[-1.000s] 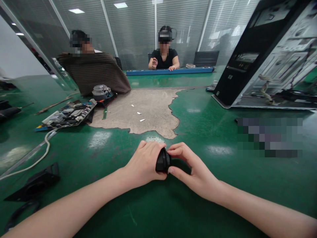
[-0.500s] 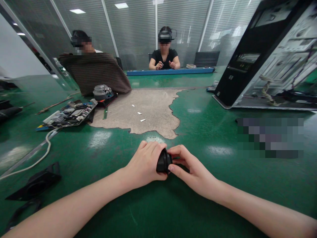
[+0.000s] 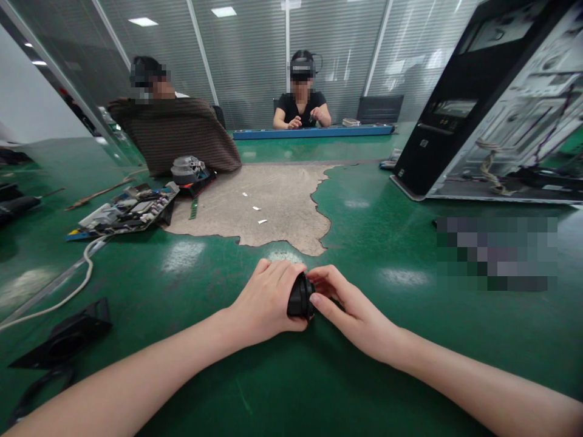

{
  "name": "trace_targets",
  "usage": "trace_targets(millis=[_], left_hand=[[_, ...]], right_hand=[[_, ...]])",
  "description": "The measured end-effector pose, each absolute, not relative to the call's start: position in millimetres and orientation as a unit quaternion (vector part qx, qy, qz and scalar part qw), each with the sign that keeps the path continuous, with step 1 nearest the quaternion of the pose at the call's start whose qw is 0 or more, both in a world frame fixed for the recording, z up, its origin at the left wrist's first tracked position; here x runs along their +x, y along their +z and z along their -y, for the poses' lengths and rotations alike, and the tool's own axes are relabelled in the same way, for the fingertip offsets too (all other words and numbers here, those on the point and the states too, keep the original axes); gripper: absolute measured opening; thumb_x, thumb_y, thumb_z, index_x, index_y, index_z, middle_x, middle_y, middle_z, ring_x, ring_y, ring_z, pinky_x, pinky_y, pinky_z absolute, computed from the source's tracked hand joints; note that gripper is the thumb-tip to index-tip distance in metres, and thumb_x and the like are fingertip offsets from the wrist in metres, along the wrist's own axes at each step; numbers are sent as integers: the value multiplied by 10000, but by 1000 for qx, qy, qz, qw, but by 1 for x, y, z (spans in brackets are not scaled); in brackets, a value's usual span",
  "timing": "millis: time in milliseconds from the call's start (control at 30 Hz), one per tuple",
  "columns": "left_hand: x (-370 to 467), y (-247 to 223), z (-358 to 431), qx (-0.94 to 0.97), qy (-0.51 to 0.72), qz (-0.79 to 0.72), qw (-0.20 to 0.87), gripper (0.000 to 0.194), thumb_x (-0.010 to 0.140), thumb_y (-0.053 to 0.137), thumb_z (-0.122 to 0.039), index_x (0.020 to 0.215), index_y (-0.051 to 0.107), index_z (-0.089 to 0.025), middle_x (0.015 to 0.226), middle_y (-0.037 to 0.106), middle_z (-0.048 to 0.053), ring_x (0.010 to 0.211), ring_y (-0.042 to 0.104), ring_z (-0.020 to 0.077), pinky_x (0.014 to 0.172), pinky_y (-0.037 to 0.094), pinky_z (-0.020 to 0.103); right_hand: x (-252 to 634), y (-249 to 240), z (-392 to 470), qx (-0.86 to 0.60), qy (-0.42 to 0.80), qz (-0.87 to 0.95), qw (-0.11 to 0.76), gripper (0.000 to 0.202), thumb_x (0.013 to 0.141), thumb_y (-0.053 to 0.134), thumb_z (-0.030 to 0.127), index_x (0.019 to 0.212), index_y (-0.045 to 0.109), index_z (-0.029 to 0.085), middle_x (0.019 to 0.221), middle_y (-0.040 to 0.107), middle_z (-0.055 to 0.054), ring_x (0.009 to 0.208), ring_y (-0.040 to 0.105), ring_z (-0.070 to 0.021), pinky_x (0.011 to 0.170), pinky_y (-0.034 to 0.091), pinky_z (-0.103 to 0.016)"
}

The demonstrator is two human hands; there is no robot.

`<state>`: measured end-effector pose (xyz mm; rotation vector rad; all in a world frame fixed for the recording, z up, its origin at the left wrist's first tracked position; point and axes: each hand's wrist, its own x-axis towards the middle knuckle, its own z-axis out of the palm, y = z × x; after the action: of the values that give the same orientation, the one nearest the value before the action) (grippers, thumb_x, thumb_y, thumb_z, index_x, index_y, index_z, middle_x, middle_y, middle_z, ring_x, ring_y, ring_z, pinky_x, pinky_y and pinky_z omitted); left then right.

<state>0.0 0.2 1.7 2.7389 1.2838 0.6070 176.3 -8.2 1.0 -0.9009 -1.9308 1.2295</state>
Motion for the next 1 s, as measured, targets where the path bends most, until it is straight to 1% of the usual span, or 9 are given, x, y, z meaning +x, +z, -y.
trace_targets(millis=[133, 300, 367, 500, 633, 733, 800, 900, 1000], left_hand=[[0, 1, 0, 888, 201, -414, 27, 550, 593, 602, -295, 1085, 391, -167, 931, 575, 61, 844, 536, 245, 722, 315, 360], [0, 2, 0, 890, 195, -411, 23, 544, 590, 602, -284, 1077, 388, -168, 922, 571, 61, 844, 538, 247, 715, 320, 359], [0, 3, 1, 890, 197, -410, 19, 537, 595, 603, -288, 1071, 389, -165, 919, 569, 62, 845, 538, 246, 715, 320, 357], [0, 2, 1, 889, 200, -411, 18, 528, 600, 602, -306, 1064, 393, -165, 916, 570, 58, 844, 537, 245, 716, 313, 356], [0, 1, 0, 889, 198, -412, 20, 543, 589, 601, -295, 1074, 390, -172, 930, 572, 59, 847, 535, 246, 720, 309, 357], [0, 1, 0, 890, 199, -410, 23, 548, 589, 595, -287, 1080, 382, -172, 938, 574, 63, 854, 532, 248, 722, 309, 360], [0, 1, -1, 890, 195, -411, 26, 546, 585, 591, -280, 1076, 381, -170, 941, 573, 63, 857, 530, 248, 724, 309, 364], [0, 2, -1, 890, 192, -412, 32, 547, 581, 593, -278, 1072, 379, -167, 951, 572, 62, 862, 530, 248, 725, 308, 367], [0, 2, -1, 889, 195, -413, 36, 548, 581, 598, -281, 1073, 381, -170, 939, 575, 55, 862, 534, 247, 722, 309, 365]], right_hand=[[179, 3, 10, -340, 437, 770, 317, 138, 880, 403, 215, 1016, 423, 199, 951, 530, -50, 864, 545, -155, 788, 485, -325], [183, 2, 12, -324, 359, 810, 332, 206, 845, 458, 184, 1048, 433, 202, 1019, 506, -71, 956, 498, -189, 860, 432, -368], [182, 1, 11, -326, 368, 803, 338, 169, 861, 437, 206, 1030, 439, 205, 996, 513, -65, 934, 508, -179, 844, 440, -354], [179, 0, 8, -348, 415, 768, 341, 107, 890, 393, 261, 978, 430, 211, 891, 533, -35, 828, 542, -150, 764, 476, -310], [178, 1, 8, -365, 403, 780, 309, 135, 894, 380, 258, 1013, 408, 203, 917, 552, -43, 824, 553, -157, 747, 474, -315], [179, 3, 10, -366, 383, 795, 296, 151, 883, 398, 243, 1029, 408, 204, 903, 555, -41, 783, 544, -155, 718, 472, -316], [181, 4, 11, -361, 365, 805, 299, 193, 856, 445, 214, 1045, 410, 208, 903, 547, -39, 792, 535, -157, 729, 467, -321], [182, 3, 12, -349, 359, 808, 311, 275, 815, 504, 180, 1068, 401, 210, 954, 538, -46, 872, 530, -170, 793, 453, -334], [182, 2, 11, -350, 375, 799, 313, 223, 845, 473, 218, 1059, 409, 209, 958, 541, -48, 879, 535, -169, 798, 454, -339]])
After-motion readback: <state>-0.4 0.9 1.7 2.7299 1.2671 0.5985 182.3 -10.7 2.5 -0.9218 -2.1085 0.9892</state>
